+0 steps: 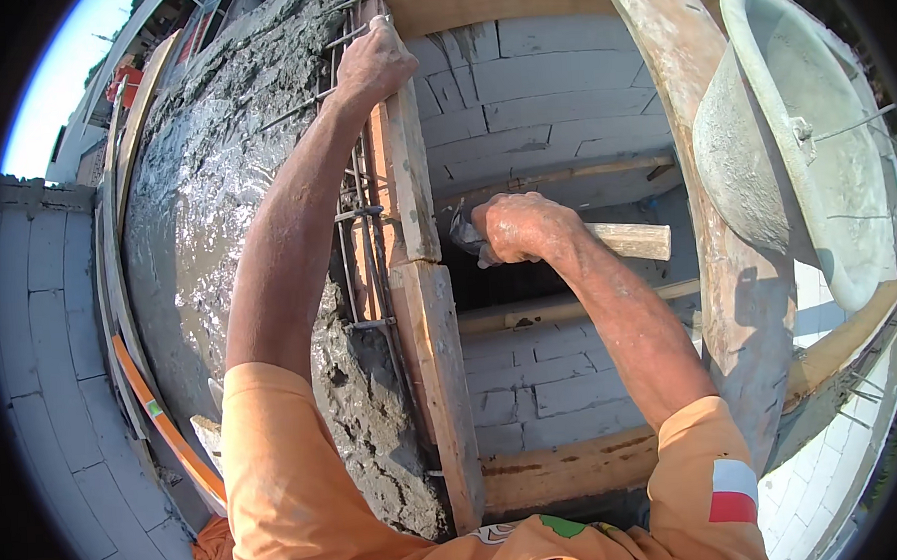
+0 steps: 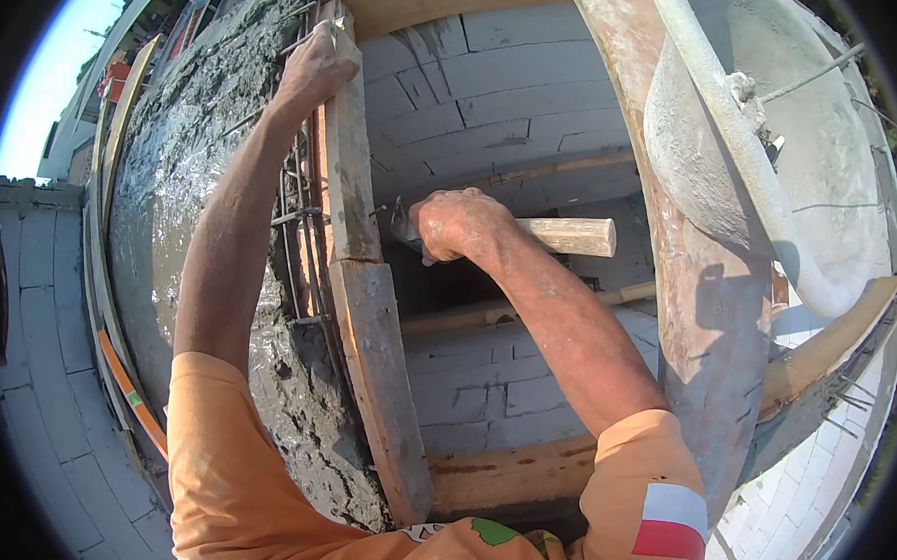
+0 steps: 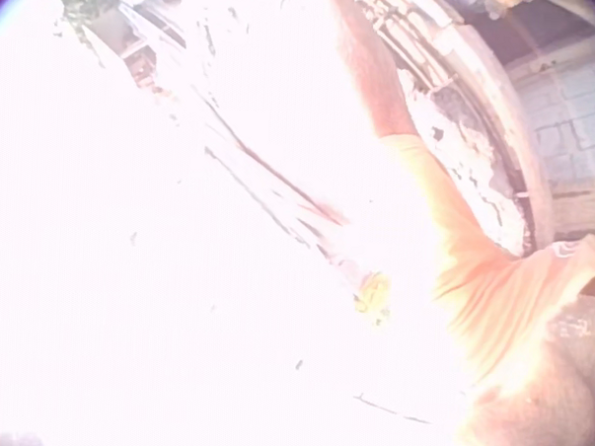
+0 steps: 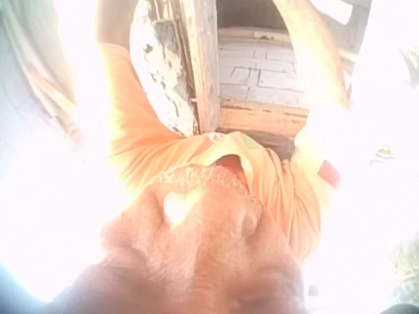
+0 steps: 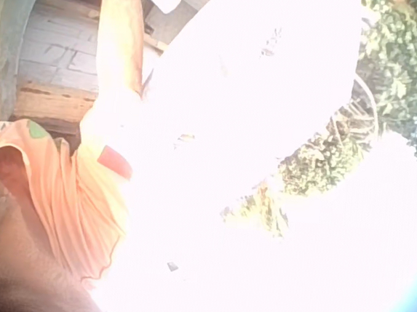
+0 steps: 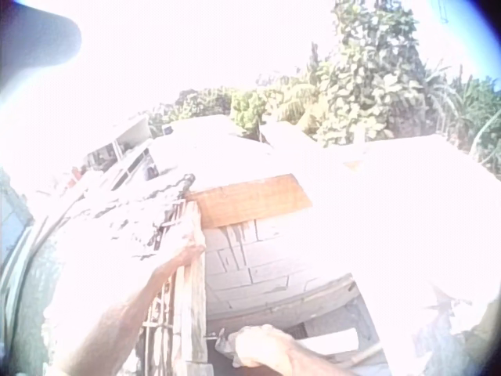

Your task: The person constructs a wooden form for a concrete column by leveling wooden boards with a spirit level and securing them using a hammer and nails.

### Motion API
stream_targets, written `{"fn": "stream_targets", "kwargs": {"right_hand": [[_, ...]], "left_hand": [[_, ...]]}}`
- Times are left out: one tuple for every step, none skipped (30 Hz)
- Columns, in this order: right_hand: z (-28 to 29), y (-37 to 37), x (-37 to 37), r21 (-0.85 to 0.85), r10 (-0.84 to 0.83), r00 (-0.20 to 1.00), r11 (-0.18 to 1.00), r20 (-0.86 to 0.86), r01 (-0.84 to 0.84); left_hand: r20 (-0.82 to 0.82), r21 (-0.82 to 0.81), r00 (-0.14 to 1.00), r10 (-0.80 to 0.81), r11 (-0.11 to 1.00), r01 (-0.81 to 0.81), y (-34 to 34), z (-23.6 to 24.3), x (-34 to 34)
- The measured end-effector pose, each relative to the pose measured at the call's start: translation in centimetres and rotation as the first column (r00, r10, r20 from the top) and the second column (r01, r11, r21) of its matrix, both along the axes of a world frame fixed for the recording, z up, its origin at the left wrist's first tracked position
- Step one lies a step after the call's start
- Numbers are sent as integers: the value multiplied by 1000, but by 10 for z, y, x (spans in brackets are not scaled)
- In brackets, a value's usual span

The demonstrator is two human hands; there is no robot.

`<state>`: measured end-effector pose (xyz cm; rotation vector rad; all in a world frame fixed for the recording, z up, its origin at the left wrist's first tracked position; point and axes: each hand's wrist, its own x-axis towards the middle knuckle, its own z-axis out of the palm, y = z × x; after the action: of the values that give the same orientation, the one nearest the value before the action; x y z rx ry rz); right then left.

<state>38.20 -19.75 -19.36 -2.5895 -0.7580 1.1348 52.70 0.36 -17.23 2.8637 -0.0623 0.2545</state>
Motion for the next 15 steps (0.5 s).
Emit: {"fn": "stream_targets", "kwargs": {"right_hand": [[-3,4,3,-48,72,997,996,7,-71],[-1,10,3,-98,145,989,985,4,-144],[3,15,3,-103,151,988,983,5,-150],[6,19,4,-158,186,982,971,16,-181],[14,25,4,-211,222,975,954,29,-211],[20,25,6,-217,230,973,952,32,-218],[25,21,9,-183,196,979,966,56,-183],[30,16,12,-149,161,984,978,79,-148],[32,13,14,-128,196,972,975,129,-180],[35,15,14,-135,203,970,973,132,-185],[40,18,14,-158,215,966,969,143,-192],[44,19,14,-181,225,962,964,155,-197],[46,18,13,-187,226,961,963,160,-195],[46,14,11,-154,203,966,972,161,-179],[46,11,9,-120,180,970,979,162,-162]], "left_hand": [[7,31,1000,-9,999,9,-1,0,2],[6,61,1000,-16,998,16,-3,0,0],[-4,39,1000,-13,999,13,-5,1,-1],[-2,33,1000,-7,999,7,-8,1,-2],[-13,19,1000,25,1000,-25,-7,1,-4],[-24,5,998,56,998,-56,-6,2,-6],[1,-9,999,41,999,-41,-4,-1,-6],[5,-16,999,49,999,-49,-5,0,-7],[10,-8,999,40,999,-40,-6,0,-7],[15,0,999,30,1000,-30,-6,1,-8],[23,-5,999,24,1000,-24,-4,0,-6],[29,-12,999,24,1000,-24,-3,-1,-6],[31,-9,999,23,1000,-23,-3,-3,-7],[32,-5,999,22,1000,-22,-2,-4,-8],[36,-9,999,22,1000,-21,-2,-3,-7]]}}
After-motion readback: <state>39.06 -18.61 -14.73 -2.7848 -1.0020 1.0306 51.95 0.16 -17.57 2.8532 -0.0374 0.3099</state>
